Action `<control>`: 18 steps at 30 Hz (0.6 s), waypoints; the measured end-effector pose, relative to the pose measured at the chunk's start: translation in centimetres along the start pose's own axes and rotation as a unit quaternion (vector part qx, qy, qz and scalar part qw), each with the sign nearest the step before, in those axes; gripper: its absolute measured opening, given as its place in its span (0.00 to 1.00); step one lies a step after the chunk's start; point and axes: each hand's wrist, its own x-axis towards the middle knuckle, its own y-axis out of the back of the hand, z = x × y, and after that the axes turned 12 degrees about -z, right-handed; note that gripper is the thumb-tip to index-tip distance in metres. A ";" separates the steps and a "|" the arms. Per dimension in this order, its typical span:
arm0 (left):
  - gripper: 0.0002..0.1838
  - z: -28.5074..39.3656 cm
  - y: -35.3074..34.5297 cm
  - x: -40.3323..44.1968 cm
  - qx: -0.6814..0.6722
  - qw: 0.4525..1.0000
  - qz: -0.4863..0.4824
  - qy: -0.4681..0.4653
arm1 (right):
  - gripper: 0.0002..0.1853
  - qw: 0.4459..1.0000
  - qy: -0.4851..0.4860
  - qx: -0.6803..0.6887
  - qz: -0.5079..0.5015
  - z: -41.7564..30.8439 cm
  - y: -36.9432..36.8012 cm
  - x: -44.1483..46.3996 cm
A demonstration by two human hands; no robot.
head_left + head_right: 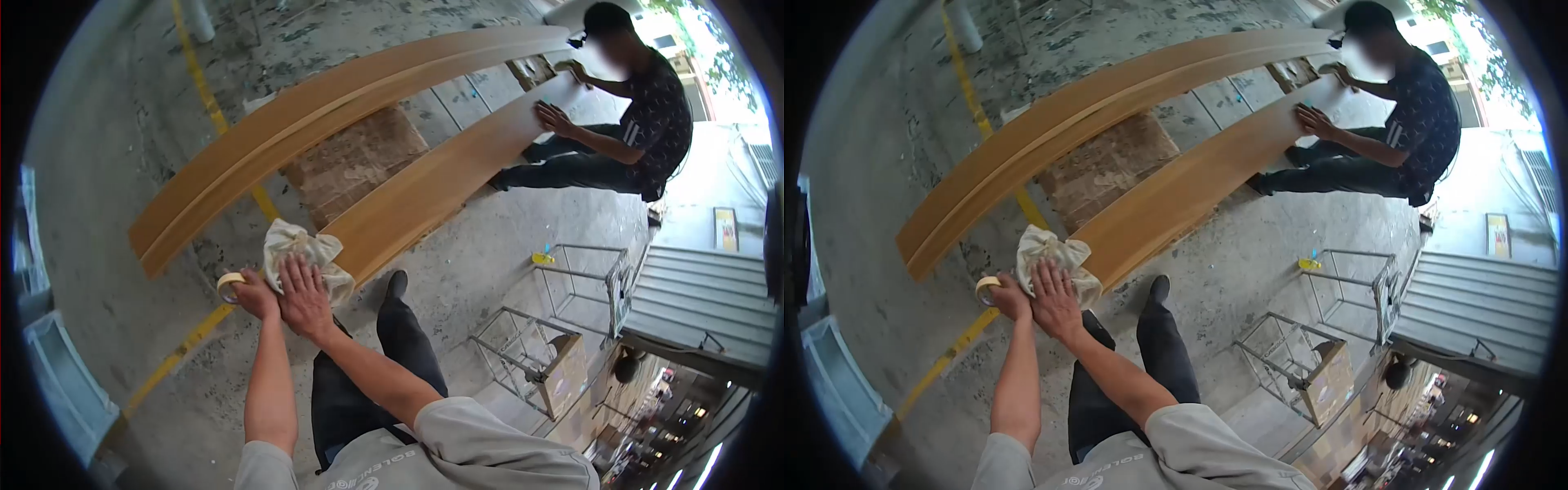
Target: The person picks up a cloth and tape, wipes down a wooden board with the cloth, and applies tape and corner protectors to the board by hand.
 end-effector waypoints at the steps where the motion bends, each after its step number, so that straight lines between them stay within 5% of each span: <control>1: 0.29 -0.4 -0.2 0.1 0.013 1.000 0.006 -0.007 | 0.34 1.000 0.005 0.011 -0.009 0.2 0.4 -0.1; 7: 0.29 -6.1 -1.6 2.6 0.089 0.995 -0.005 0.036 | 0.37 0.998 0.031 0.057 -0.005 0.9 0.7 0.0; 9: 0.29 1.8 0.9 -0.4 0.041 0.996 -0.013 0.078 | 0.37 0.994 0.080 0.069 -0.036 2.2 1.6 0.1; 13: 0.30 -6.5 -0.6 2.7 0.121 0.991 0.022 0.046 | 0.41 0.990 0.118 0.057 -0.051 5.9 3.6 1.0; 18: 0.30 -0.6 0.5 0.1 0.231 0.965 0.109 -0.060 | 0.40 0.999 0.021 0.035 0.025 16.8 8.4 4.2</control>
